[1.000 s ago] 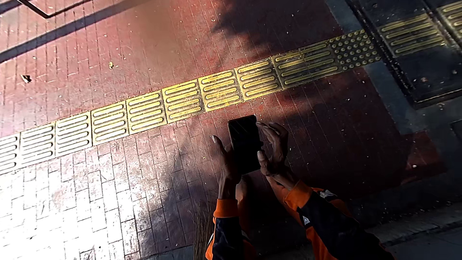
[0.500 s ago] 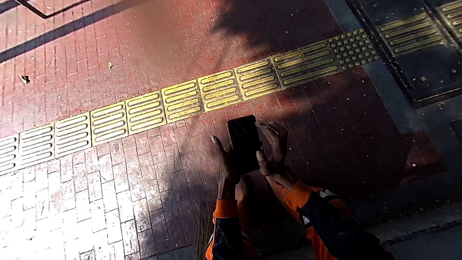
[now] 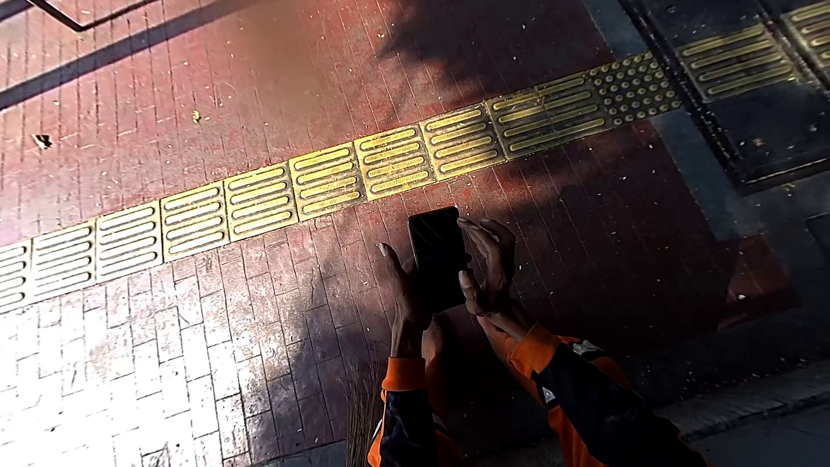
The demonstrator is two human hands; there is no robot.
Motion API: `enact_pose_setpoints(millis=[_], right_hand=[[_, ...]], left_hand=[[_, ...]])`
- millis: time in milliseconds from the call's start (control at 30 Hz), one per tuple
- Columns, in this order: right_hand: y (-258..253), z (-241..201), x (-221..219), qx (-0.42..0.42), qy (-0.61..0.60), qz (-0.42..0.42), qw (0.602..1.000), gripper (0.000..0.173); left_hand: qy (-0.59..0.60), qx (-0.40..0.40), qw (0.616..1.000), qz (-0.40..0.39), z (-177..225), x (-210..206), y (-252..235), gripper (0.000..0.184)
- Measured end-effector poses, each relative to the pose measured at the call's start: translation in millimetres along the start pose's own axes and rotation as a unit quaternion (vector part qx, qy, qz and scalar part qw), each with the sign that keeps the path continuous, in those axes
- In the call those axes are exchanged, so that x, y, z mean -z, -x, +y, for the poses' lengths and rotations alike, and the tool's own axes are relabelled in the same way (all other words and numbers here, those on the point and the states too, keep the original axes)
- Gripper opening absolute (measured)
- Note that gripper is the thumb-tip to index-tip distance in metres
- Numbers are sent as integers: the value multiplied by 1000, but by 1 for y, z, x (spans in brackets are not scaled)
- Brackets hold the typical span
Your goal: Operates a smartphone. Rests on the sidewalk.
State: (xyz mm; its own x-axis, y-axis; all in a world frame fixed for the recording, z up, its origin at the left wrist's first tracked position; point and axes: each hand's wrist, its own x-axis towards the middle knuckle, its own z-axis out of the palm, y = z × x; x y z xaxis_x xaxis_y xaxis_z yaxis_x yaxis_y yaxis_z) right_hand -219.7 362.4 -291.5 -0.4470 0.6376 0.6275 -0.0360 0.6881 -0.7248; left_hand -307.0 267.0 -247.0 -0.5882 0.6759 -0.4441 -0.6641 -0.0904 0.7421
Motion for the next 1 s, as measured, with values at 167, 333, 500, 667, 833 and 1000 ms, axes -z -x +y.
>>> enact_pose_setpoints(millis=[167, 333, 500, 667, 833, 1000], right_hand=[[1, -1, 0, 0, 2, -4, 1000, 71], [0, -1, 0, 11, 4, -5, 1000, 71], [1, -1, -1, 13, 1, -9, 1000, 69], [1, -1, -2, 11, 36, -31, 999, 75], [1, -1, 1, 25, 4, -15, 1000, 79], [-3, -1, 3, -30, -18, 3, 999, 72]], left_hand=[[-5, -5, 1000, 17, -2, 1, -2, 111], [-6, -2, 1000, 19, -1, 0, -1, 109], [-6, -3, 1000, 14, 0, -1, 0, 109], [-4, 1, 1000, 21, -1, -1, 0, 111], [-3, -5, 1000, 29, 1, -2, 1, 109], [9, -19, 999, 37, 3, 2, 0, 111]])
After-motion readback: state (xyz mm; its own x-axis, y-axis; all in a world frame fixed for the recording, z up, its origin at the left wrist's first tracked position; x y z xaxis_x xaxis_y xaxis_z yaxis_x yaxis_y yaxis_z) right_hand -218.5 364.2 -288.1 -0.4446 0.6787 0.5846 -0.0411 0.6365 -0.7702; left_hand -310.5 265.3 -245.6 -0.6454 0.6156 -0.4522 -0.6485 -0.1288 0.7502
